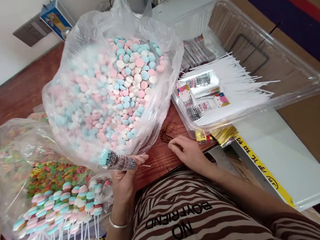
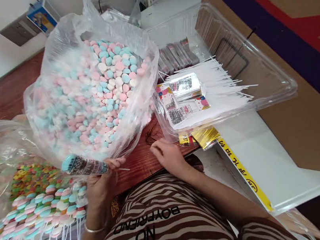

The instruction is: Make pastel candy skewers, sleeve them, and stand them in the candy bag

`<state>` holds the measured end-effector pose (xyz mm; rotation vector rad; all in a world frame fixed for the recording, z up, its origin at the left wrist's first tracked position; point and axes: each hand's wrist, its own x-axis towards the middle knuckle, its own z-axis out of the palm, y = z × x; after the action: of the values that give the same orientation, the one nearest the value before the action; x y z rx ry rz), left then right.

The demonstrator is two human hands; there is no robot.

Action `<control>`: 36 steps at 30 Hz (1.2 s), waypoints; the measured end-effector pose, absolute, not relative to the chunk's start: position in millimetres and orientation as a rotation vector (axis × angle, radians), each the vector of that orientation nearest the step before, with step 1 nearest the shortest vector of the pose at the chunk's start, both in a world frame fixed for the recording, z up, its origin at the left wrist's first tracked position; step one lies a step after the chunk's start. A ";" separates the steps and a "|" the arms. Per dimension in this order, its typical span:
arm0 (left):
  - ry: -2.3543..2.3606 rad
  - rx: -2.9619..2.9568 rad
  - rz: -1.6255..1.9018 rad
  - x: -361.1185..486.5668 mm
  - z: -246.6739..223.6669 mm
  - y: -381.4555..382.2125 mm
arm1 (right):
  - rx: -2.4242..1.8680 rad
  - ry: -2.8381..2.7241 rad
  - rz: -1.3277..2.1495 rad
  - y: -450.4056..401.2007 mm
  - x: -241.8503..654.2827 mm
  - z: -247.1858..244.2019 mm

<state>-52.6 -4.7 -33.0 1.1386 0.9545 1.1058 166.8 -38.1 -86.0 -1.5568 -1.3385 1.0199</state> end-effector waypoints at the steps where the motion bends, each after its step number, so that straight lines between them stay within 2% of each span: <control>1: 1.004 1.192 1.060 -57.4 -34.6 -7.1 | -1.684 -1.421 0.783 -37.3 173.9 -93.0; 3: 1.127 1.304 0.933 -63.5 -38.7 -13.0 | -1.854 -1.571 0.482 -31.8 181.7 -103.6; 5: 1.242 1.422 0.837 -64.4 -41.8 -19.3 | -1.989 -1.678 0.344 -22.6 180.9 -109.4; 10: 1.261 1.764 0.842 -59.0 -35.5 -23.8 | -2.247 -1.765 0.254 -2.8 172.1 -113.8; 13: 1.231 2.008 0.886 -61.2 -30.5 -21.2 | -2.116 -1.748 0.265 -5.6 175.6 -110.9; 16: 1.341 2.314 0.820 -63.6 -31.8 -21.3 | -1.774 -1.548 0.360 -21.5 173.2 -95.0; 19: 1.379 2.606 0.737 -59.1 -36.0 -24.1 | -1.473 -1.319 0.631 -42.2 157.0 -69.6; 22: 1.376 2.735 0.757 -48.2 -37.2 -25.8 | -1.334 -1.236 1.026 -55.8 135.3 -51.2; 25: 1.355 2.765 0.868 -39.3 -36.3 -26.9 | -1.315 -1.160 1.227 -58.0 121.2 -46.9; 31: 1.314 2.442 1.067 -35.8 -36.7 -29.4 | -1.354 -1.112 1.226 -54.6 118.6 -50.8; 36: 1.294 1.278 1.018 -24.0 -32.4 -23.2 | -1.397 -1.229 1.012 -47.9 119.5 -59.7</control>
<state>-24.0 -23.2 -32.4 1.2783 1.2941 1.0178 119.5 -47.9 -59.7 -1.3972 -1.2295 1.0116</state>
